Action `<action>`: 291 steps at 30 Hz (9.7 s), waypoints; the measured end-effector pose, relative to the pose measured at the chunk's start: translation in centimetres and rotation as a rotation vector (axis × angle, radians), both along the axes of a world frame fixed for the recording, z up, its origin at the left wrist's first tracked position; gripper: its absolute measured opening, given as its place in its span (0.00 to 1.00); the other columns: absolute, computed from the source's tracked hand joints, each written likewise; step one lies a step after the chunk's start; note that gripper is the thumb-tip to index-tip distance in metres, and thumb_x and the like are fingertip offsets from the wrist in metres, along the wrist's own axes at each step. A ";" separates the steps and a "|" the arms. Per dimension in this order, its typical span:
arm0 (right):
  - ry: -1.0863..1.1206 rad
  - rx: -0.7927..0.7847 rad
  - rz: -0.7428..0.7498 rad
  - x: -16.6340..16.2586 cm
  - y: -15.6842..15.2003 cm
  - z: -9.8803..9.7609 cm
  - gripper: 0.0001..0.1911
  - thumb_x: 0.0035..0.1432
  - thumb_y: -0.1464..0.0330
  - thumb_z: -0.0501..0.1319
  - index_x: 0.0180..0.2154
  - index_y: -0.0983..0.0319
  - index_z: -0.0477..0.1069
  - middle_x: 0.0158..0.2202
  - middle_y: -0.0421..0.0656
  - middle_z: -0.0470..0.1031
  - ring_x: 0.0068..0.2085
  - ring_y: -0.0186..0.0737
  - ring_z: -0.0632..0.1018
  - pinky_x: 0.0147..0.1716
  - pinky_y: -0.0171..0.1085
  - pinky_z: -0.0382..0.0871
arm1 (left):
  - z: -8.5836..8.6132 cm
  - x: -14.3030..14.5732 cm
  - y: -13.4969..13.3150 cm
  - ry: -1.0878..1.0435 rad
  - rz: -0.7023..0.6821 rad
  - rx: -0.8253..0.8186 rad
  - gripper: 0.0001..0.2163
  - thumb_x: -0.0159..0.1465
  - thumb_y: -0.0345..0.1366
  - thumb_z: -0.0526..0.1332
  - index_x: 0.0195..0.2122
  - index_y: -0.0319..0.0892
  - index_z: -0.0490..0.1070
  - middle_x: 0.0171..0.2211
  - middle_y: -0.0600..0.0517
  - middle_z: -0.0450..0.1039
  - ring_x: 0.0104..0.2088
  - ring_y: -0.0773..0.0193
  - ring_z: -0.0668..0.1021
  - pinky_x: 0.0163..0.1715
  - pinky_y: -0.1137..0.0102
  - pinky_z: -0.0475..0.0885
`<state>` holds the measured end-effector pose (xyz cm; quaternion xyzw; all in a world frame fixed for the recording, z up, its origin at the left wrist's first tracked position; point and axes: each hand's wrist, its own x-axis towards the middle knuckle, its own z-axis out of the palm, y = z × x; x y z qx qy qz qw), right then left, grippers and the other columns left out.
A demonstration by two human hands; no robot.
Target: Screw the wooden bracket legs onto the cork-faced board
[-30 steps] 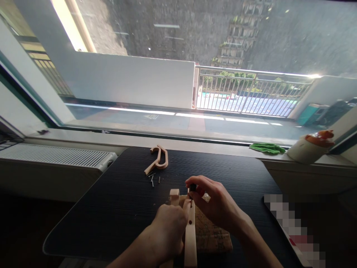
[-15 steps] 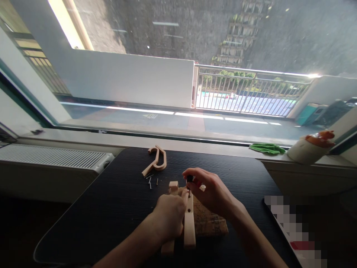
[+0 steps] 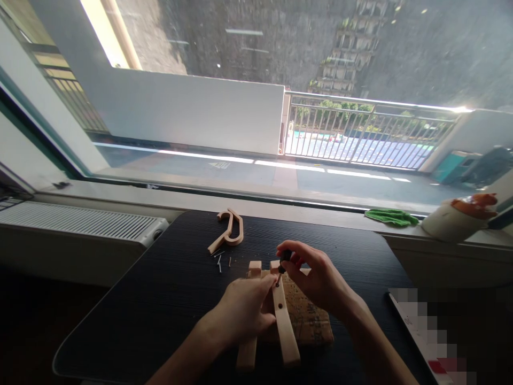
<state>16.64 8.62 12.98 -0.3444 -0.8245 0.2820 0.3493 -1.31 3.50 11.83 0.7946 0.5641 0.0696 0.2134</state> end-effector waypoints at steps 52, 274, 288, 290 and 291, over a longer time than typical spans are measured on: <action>-0.055 0.015 -0.008 -0.3 -1.0 0.1 0.15 0.58 0.74 0.57 0.47 0.55 0.67 0.38 0.38 0.74 0.34 0.32 0.72 0.36 0.33 0.68 | -3.5 1.7 0.9 -0.176 0.211 0.151 0.04 0.59 0.33 0.57 0.27 0.44 0.66 0.24 0.56 0.71 0.27 0.65 0.72 0.26 0.72 0.57; 0.032 0.075 -0.072 -0.1 -1.2 0.1 0.12 0.58 0.70 0.60 0.46 0.59 0.70 0.37 0.41 0.72 0.33 0.33 0.73 0.35 0.34 0.68 | -1.8 0.2 -4.8 -0.122 -0.164 0.080 0.24 0.55 0.29 0.56 0.54 0.52 0.65 0.57 0.53 0.66 0.53 0.55 0.71 0.55 0.53 0.59; 0.025 0.072 -0.071 0.1 -1.3 -0.1 0.11 0.60 0.70 0.58 0.46 0.58 0.69 0.36 0.39 0.73 0.33 0.32 0.73 0.36 0.33 0.66 | -2.1 0.3 -4.9 -0.121 -0.143 0.090 0.24 0.55 0.29 0.57 0.53 0.53 0.65 0.57 0.53 0.67 0.53 0.54 0.71 0.55 0.52 0.59; 0.028 0.071 -0.086 0.0 -1.3 -0.1 0.10 0.59 0.69 0.59 0.44 0.58 0.69 0.33 0.38 0.72 0.33 0.32 0.72 0.35 0.33 0.66 | -2.3 0.3 -4.9 -0.125 -0.146 0.098 0.24 0.55 0.29 0.57 0.53 0.53 0.65 0.56 0.53 0.67 0.53 0.54 0.71 0.55 0.52 0.60; 0.028 0.069 -0.093 0.0 -1.3 -0.1 0.10 0.59 0.69 0.60 0.43 0.59 0.69 0.33 0.38 0.71 0.32 0.32 0.72 0.34 0.33 0.66 | -2.4 0.3 -4.8 -0.127 -0.147 0.102 0.24 0.55 0.30 0.57 0.53 0.53 0.65 0.56 0.53 0.67 0.53 0.54 0.71 0.55 0.52 0.60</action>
